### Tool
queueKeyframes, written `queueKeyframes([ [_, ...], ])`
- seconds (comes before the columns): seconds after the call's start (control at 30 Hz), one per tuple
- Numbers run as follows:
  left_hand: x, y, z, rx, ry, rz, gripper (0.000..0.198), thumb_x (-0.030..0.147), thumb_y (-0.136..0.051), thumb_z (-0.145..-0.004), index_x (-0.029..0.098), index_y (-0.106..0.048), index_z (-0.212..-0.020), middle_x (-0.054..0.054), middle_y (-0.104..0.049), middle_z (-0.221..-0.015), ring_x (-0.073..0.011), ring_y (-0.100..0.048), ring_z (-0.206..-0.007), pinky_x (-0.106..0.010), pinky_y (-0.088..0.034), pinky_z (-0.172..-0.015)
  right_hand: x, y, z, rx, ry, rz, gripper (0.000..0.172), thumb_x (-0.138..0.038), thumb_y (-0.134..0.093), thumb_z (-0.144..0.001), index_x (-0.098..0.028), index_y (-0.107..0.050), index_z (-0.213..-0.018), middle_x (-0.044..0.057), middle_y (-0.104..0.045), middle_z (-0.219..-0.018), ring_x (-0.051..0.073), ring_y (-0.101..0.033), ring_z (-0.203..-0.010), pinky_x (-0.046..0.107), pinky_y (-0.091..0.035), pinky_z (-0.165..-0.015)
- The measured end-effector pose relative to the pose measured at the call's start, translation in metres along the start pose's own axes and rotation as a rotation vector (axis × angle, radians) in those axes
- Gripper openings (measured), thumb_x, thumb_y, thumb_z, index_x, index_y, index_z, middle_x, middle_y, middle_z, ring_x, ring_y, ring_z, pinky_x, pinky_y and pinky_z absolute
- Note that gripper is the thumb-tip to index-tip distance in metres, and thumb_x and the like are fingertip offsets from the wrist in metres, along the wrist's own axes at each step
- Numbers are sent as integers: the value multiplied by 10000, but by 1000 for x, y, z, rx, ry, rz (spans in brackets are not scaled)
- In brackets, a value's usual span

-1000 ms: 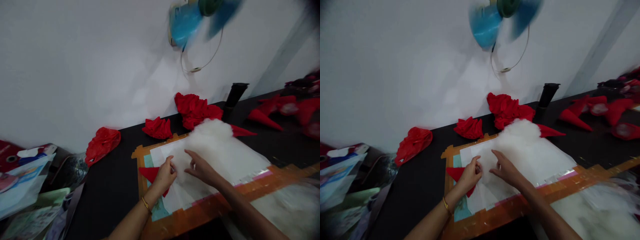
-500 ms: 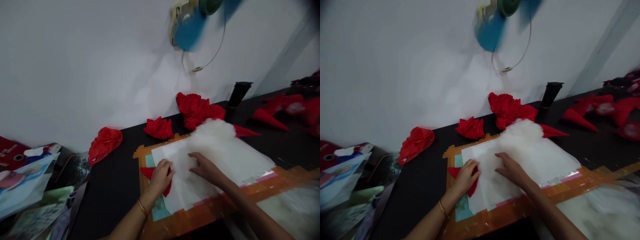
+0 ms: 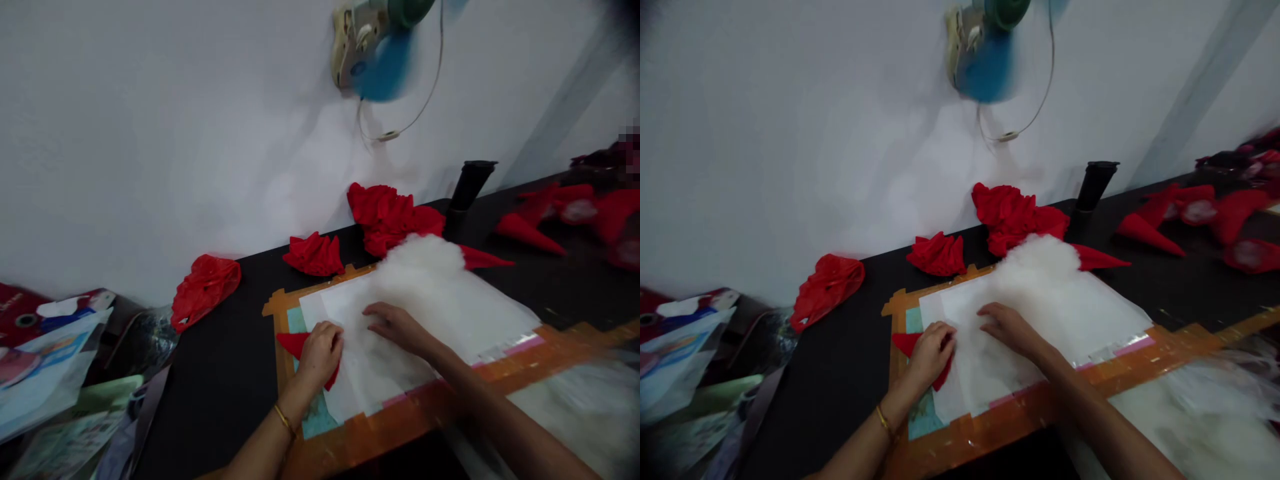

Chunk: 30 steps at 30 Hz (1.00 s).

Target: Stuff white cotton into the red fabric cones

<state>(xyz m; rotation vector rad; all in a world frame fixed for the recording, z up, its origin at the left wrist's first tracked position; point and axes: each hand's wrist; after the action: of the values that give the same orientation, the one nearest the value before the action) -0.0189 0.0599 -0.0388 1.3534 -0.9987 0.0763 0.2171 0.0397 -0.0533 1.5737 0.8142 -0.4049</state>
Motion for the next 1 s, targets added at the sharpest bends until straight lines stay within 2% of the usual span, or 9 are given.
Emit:
queueKeyframes([
  [0.1,5,7,2,47,-19,116,504,157,-628,-793,211,-511,-1280,-103,-534,-1295,-242,-507,-1201,-408,-414,-1034,-5,17,22,31,-1,-62,613,-333,-664,-824,-273,-443,-1393,104,-436,-1476,209,-630,-997,340,-555,-796],
  [0.27,14,-4,-13,-13,-63,190,731,178,-687,-761,239,-375,-1419,-104,-451,-1396,-245,-479,-1254,-395,-410,-1055,-14,6,54,104,-153,21,544,-303,-663,-806,-236,-488,-1316,103,-598,-1227,179,-631,-724,342,-545,-675],
  [0.33,17,-16,-21,-99,-95,151,680,158,-682,-750,232,-432,-1379,-91,-498,-1351,-237,-515,-1207,-377,-430,-1030,-13,-11,52,91,-134,28,456,-212,-610,-810,-216,-531,-1259,104,-620,-1199,200,-649,-806,352,-539,-748],
  [0.4,18,-28,-27,-142,-100,104,444,104,-628,-751,197,-586,-1184,-80,-601,-1176,-240,-570,-1101,-384,-454,-983,-9,-25,44,98,-115,34,275,-149,-547,-812,-192,-619,-1074,92,-670,-1050,219,-653,-857,351,-524,-783],
  [0.53,13,-34,-32,-81,-37,43,185,36,-519,-754,179,-629,-795,-62,-629,-868,-231,-601,-885,-380,-484,-858,3,-25,33,125,-120,42,117,-135,-533,-786,-198,-627,-814,54,-664,-822,214,-638,-778,327,-505,-726],
  [0.67,5,-16,-27,29,22,36,196,59,-484,-808,183,-631,-847,-72,-642,-921,-223,-592,-908,-382,-470,-874,14,-6,39,199,-162,28,106,-200,-541,-787,-210,-633,-840,51,-672,-833,218,-633,-765,337,-501,-715],
  [0.77,12,-12,-20,15,-8,70,173,155,-555,-840,189,-643,-984,-79,-660,-1023,-231,-597,-988,-386,-469,-916,12,-7,40,261,-241,-30,161,-329,-568,-800,-212,-635,-889,57,-681,-838,224,-631,-726,356,-516,-700],
  [0.9,30,-28,-11,-72,-85,85,497,278,-740,-725,193,-570,-1184,-108,-592,-1245,-275,-531,-1164,-408,-440,-1003,-2,-26,33,333,-321,-167,332,-294,-567,-733,-196,-596,-1049,102,-693,-1038,253,-666,-890,390,-542,-798],
  [1.0,32,-37,-12,-66,-24,26,227,135,-614,-765,197,-612,-983,-81,-631,-1053,-244,-577,-1014,-379,-475,-911,-8,-35,33,288,-335,-236,368,-243,-514,-722,-207,-569,-1084,69,-706,-981,211,-678,-732,348,-565,-663],
])
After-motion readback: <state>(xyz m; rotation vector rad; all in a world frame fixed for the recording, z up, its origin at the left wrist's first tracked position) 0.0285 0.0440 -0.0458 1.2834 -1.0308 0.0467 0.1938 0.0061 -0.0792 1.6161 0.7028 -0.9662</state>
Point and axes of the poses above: each hand's wrist, its own z-axis away from the middle knuckle, its own y-axis out of the back of the hand, x = y × z
